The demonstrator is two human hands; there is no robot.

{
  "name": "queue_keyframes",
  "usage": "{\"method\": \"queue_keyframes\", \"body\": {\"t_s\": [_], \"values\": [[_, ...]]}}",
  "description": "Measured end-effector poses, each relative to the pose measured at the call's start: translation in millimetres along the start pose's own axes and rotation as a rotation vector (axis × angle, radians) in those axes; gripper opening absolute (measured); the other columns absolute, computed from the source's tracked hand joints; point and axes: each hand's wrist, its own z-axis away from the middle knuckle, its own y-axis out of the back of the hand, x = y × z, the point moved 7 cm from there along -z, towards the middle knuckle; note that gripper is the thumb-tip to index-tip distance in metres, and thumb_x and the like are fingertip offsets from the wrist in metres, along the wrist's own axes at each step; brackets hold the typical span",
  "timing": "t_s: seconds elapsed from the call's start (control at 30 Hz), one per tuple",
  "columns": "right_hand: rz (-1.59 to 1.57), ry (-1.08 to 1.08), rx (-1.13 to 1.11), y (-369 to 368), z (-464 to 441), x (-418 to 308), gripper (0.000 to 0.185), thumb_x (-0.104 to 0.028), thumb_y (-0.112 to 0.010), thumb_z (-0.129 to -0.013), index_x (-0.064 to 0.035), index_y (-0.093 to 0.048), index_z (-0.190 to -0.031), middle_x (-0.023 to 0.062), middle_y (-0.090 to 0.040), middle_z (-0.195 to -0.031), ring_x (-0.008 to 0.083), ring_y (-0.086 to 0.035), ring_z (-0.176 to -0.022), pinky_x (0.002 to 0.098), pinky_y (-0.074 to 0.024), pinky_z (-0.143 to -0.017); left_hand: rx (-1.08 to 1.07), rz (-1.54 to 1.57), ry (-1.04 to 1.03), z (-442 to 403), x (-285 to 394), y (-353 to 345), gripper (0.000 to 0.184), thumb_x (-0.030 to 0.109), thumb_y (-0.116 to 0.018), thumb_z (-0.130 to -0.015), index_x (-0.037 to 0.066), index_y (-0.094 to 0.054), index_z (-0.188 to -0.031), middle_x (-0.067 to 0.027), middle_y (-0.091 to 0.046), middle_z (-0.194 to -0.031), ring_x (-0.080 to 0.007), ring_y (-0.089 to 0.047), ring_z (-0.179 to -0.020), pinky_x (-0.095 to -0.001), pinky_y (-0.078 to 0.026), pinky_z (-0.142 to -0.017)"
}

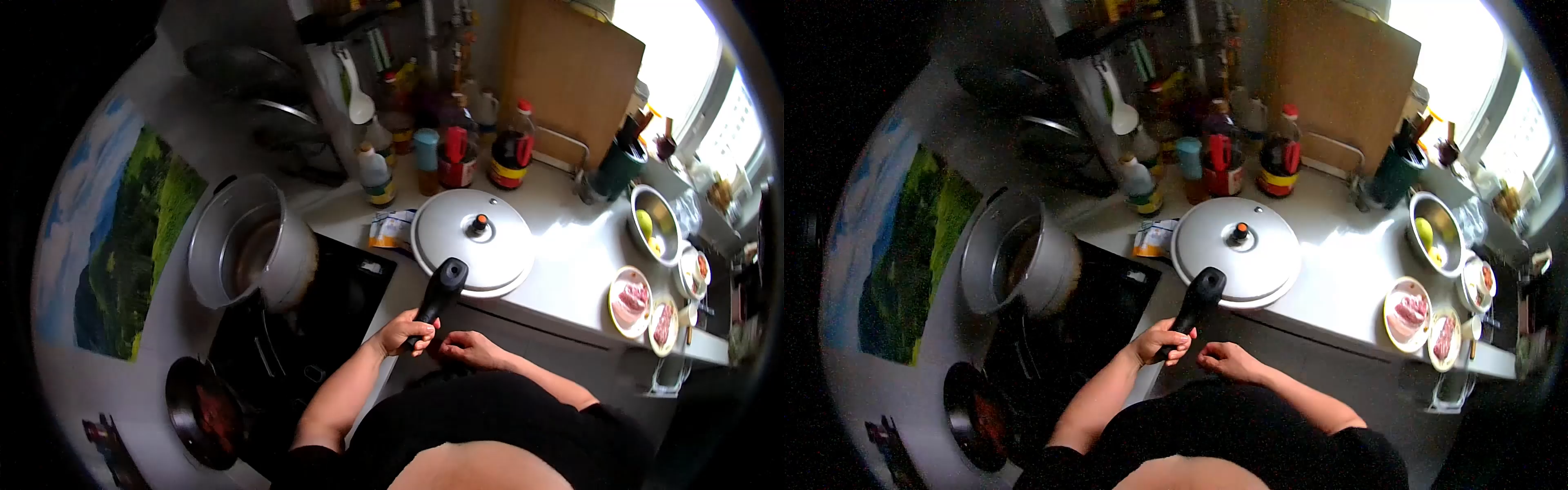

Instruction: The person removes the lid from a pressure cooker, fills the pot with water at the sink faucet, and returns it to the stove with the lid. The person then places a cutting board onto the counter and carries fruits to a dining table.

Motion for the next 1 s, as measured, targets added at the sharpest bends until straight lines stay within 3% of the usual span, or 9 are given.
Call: {"method": "queue_keyframes", "body": {"t_s": [0.13, 0.37, 0.47, 0.73, 1.0], "values": [[-0.011, -0.014, 0.056, 15.7, -3.3, 6.6, 0.020, -0.020, -0.050, -0.090, -0.0006, -0.057, -0.092, 0.0032, -0.059, -0.081, 0.0104, -0.054, -0.076, 0.0258, -0.0437, -0.071, 0.000, 0.003, 0.046, -8.8, -4.2, 8.8, 0.023, 0.012, -0.055, -0.081, 0.003, -0.045, -0.100, -0.0016, -0.046, -0.063, -0.0082, -0.046, -0.049, -0.0227, -0.038, -0.040], [-0.076, -0.059, 0.049, 34.1, -15.5, 13.3, 0.021, -0.018, -0.048, -0.090, 0.0020, -0.055, -0.093, 0.0061, -0.059, -0.084, 0.0136, -0.057, -0.080, 0.0271, -0.0454, -0.075, 0.000, -0.006, 0.077, -19.2, -8.3, 21.1, 0.019, 0.011, -0.056, -0.080, 0.004, -0.045, -0.094, -0.0009, -0.047, -0.064, -0.0071, -0.047, -0.048, -0.0224, -0.041, -0.039], [0.002, -0.046, 0.051, 38.8, -20.4, 8.9, 0.021, -0.018, -0.048, -0.090, 0.0022, -0.054, -0.094, 0.0074, -0.060, -0.085, 0.0146, -0.058, -0.082, 0.0273, -0.0456, -0.076, -0.013, 0.011, 0.075, -22.0, -12.5, 22.9, 0.020, 0.013, -0.057, -0.080, 0.004, -0.045, -0.093, -0.0010, -0.048, -0.066, -0.0067, -0.047, -0.048, -0.0220, -0.040, -0.039], [-0.149, 0.032, 0.028, 44.5, -26.8, -0.3, 0.021, -0.017, -0.047, -0.091, 0.0023, -0.054, -0.093, 0.0088, -0.061, -0.088, 0.0159, -0.058, -0.082, 0.0287, -0.0470, -0.077, -0.013, 0.018, 0.063, -29.5, -9.7, 35.1, 0.024, 0.013, -0.057, -0.080, 0.002, -0.043, -0.097, -0.0017, -0.048, -0.066, -0.0070, -0.047, -0.048, -0.0217, -0.039, -0.038], [-0.139, -0.013, 0.021, 44.2, -28.4, -12.6, 0.021, -0.018, -0.047, -0.091, 0.0018, -0.054, -0.093, 0.0089, -0.061, -0.088, 0.0161, -0.058, -0.081, 0.0286, -0.0469, -0.076, 0.039, -0.003, 0.043, -39.4, -7.0, 68.2, 0.028, 0.022, -0.057, -0.082, 0.001, -0.050, -0.098, -0.0025, -0.054, -0.066, -0.0073, -0.049, -0.048, -0.0210, -0.038, -0.037]]}}
